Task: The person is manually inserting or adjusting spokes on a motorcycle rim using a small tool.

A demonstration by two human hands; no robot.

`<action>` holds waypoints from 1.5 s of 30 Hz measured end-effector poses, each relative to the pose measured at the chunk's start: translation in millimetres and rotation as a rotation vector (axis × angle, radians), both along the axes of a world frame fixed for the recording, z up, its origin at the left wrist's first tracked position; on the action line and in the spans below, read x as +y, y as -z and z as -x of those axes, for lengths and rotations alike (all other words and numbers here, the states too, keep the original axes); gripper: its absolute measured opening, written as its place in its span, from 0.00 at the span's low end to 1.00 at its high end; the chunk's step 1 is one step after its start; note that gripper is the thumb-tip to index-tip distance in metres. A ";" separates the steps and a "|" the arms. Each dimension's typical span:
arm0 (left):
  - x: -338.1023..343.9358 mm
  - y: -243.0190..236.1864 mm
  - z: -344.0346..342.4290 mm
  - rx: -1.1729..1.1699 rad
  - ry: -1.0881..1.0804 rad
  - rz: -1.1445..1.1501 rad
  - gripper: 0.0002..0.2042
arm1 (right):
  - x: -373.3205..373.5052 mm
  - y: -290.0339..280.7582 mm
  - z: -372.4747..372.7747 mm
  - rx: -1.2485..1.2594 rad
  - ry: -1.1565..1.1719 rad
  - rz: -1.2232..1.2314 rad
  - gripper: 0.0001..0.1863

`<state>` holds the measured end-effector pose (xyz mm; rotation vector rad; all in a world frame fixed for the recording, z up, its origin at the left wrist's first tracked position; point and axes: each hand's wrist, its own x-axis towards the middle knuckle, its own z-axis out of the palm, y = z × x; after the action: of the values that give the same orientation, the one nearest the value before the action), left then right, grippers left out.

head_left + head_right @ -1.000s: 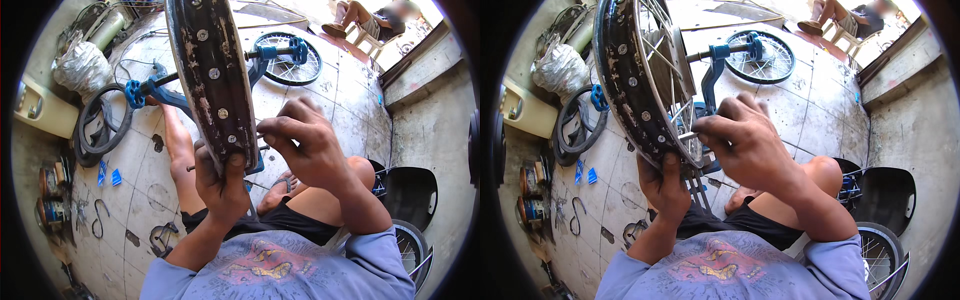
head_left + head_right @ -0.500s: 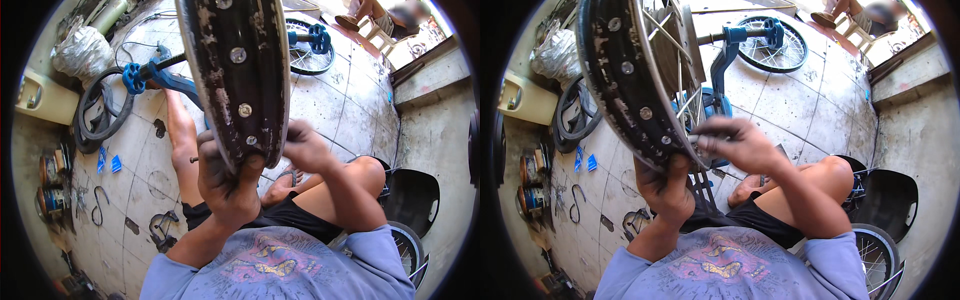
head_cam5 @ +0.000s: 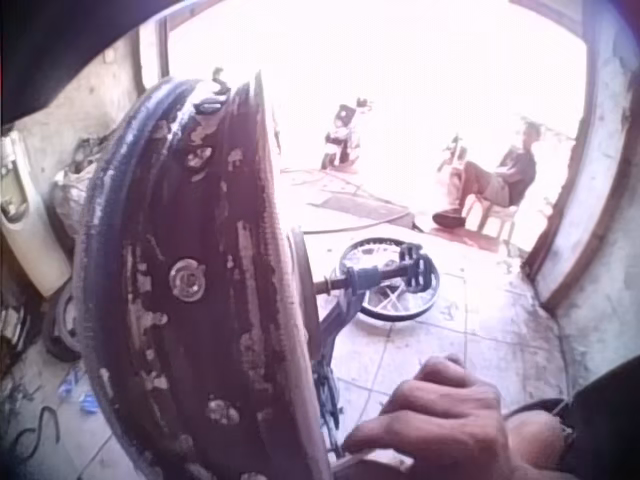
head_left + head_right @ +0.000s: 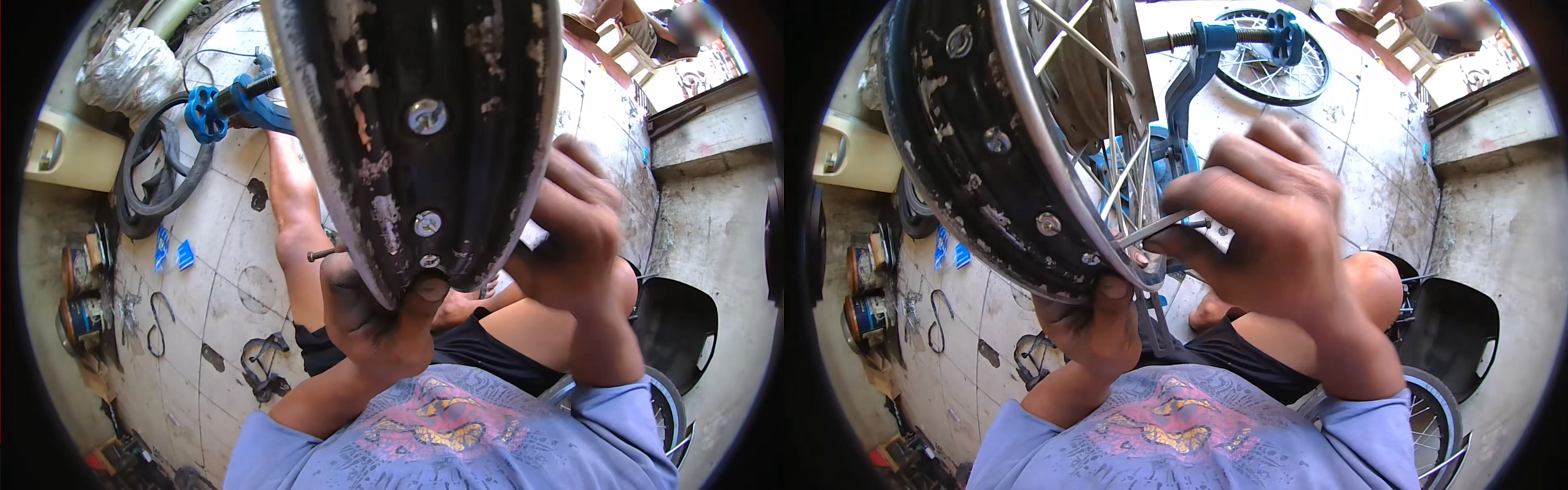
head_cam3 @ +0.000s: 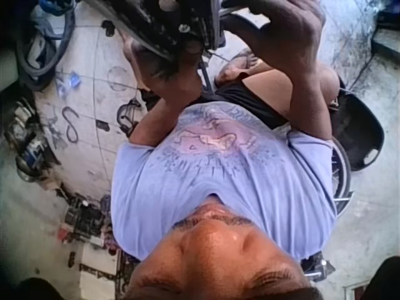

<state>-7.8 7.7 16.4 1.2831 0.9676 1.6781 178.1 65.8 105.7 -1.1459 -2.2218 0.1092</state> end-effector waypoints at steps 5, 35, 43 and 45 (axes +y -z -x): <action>4.8 6.8 -6.2 -0.030 0.033 -0.057 0.23 | 6.4 57.3 -0.6 0.695 -0.137 0.293 0.14; 7.3 9.8 32.0 0.593 -0.023 -0.266 0.16 | -10.6 69.8 -2.4 0.978 0.272 0.810 0.15; 9.4 30.0 37.4 0.651 0.003 -0.235 0.14 | -10.7 78.3 1.3 1.090 0.153 0.644 0.13; 9.8 50.3 41.5 0.904 0.052 -0.059 0.19 | -10.9 84.8 -0.3 1.164 0.109 0.632 0.13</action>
<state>-49.3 17.5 -33.8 2.1490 1.3625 1.0525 178.4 54.9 20.8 -1.0636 -1.0762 1.1668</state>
